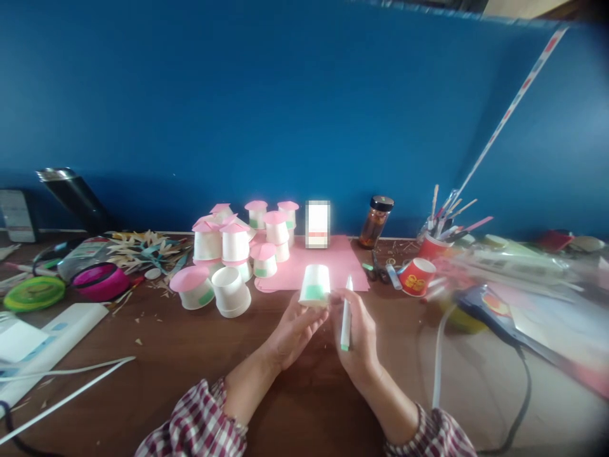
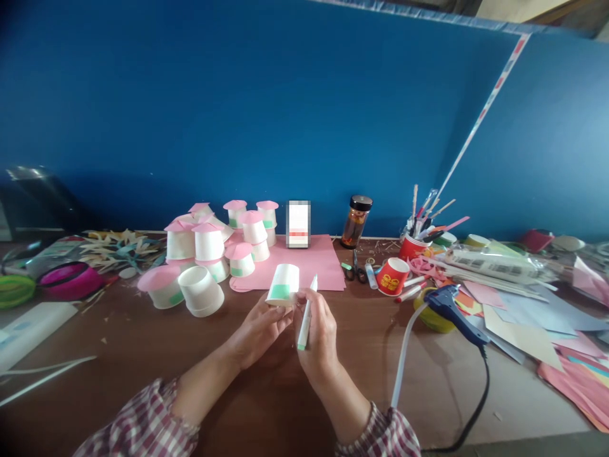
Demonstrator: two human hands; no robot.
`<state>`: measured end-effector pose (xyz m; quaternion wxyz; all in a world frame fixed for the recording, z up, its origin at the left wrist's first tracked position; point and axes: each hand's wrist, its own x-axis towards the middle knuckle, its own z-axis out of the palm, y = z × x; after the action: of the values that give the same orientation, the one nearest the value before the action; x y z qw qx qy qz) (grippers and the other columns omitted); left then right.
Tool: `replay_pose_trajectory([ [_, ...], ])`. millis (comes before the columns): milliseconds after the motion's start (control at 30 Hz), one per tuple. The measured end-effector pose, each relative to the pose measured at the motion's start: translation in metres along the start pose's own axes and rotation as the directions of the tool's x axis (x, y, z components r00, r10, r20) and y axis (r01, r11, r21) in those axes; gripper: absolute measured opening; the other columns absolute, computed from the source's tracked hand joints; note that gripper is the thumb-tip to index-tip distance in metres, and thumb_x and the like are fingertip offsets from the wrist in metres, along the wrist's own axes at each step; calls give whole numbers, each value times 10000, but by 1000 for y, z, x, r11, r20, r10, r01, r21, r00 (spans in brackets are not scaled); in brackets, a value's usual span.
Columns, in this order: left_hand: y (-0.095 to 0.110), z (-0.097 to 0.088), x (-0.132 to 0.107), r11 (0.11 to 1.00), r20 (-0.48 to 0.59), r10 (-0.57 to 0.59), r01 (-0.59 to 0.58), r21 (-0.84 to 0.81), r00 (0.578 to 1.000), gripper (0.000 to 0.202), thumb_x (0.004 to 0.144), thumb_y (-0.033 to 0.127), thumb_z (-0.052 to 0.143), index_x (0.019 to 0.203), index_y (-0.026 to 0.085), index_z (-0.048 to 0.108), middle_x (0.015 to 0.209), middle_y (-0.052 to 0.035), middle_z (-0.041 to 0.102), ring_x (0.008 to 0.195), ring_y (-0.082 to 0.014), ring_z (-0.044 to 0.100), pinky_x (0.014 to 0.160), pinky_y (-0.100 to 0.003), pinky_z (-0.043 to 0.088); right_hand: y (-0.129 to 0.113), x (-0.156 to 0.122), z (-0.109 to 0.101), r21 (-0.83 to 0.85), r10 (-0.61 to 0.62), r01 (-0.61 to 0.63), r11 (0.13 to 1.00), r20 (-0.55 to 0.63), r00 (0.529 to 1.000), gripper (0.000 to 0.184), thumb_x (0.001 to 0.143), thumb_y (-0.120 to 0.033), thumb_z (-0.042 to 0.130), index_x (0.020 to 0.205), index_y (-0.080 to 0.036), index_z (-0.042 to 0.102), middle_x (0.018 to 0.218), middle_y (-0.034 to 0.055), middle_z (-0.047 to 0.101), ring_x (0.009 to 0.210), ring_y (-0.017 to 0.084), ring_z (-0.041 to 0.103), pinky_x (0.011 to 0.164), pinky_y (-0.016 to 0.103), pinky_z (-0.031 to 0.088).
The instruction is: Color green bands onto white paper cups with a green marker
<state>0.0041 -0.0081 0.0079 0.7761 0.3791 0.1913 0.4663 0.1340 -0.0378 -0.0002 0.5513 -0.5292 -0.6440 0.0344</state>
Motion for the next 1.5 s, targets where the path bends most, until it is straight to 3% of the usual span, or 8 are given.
replay_pose_trajectory([
  [133, -6, -6, 4, 997, -122, 1, 8, 72, 992, 187, 763, 263, 692, 930, 205, 631, 980, -49, 646, 985, -176, 582, 951, -372, 398, 0, 0, 0, -51, -83, 83, 995, -1, 997, 146, 888, -167, 529, 1028, -199, 558, 904, 44, 638, 815, 166, 626, 742, 276, 510],
  [300, -15, -23, 10, 981, -367, -3, 74, 179, 930, 226, 733, 362, 695, 754, 153, 613, 710, -15, 596, 645, -91, 534, 665, -256, 432, -1, 1, 2, -52, -134, 137, 989, 53, 990, 162, 871, -163, 551, 1027, -205, 564, 902, 41, 644, 791, 161, 635, 742, 279, 521],
  [400, -16, -29, 13, 962, -429, 29, 92, 259, 903, 209, 703, 318, 703, 674, 140, 598, 614, 2, 561, 568, -74, 489, 584, -233, 397, -2, -1, 4, 9, -146, 147, 989, -31, 989, 181, 856, -171, 581, 1035, -198, 573, 906, 53, 660, 786, 163, 646, 743, 287, 535],
  [500, -13, -30, 15, 967, -452, 41, 78, 242, 891, 170, 605, 199, 747, 664, 140, 599, 612, -2, 582, 595, -99, 526, 649, -276, 448, -2, -3, 3, 159, -95, 118, 980, -149, 984, 201, 891, -177, 530, 1089, -193, 562, 901, 63, 675, 780, 165, 658, 726, 307, 551],
  [700, -7, -24, 12, 974, -433, 35, 66, 217, 901, 260, 656, 235, 731, 891, 184, 635, 861, -47, 650, 773, -160, 606, 720, -341, 499, -2, -3, -9, 195, -79, 110, 975, -159, 984, 211, 879, -186, 545, 1076, -181, 622, 912, 83, 688, 838, 207, 666, 715, 358, 566],
  [867, -12, -27, 13, 963, -323, 112, -23, 267, 940, 175, 659, 228, 732, 791, 154, 645, 775, -35, 653, 778, -154, 600, 790, -346, 480, -7, -6, -10, 234, 49, -31, 972, -70, 996, 146, 883, -196, 534, 988, -165, 632, 817, 67, 685, 648, 160, 661, 564, 270, 556],
  [1100, -12, -27, 12, 962, -313, 54, 35, 270, 948, 200, 609, 180, 747, 768, 155, 629, 717, -26, 646, 722, -162, 607, 718, -331, 473, -16, -5, -12, 87, -125, 122, 989, 40, 991, 76, 856, -169, 541, 913, -176, 592, 792, 54, 659, 688, 161, 653, 603, 259, 542],
  [1500, -12, -25, 10, 948, -264, 57, 31, 316, 963, 134, 687, 225, 665, 795, 154, 626, 749, -45, 661, 730, -169, 611, 679, -305, 460, -17, -3, -11, 61, -152, 149, 987, 46, 987, 84, 875, -172, 521, 931, -188, 580, 800, 44, 647, 687, 154, 644, 624, 260, 539],
])
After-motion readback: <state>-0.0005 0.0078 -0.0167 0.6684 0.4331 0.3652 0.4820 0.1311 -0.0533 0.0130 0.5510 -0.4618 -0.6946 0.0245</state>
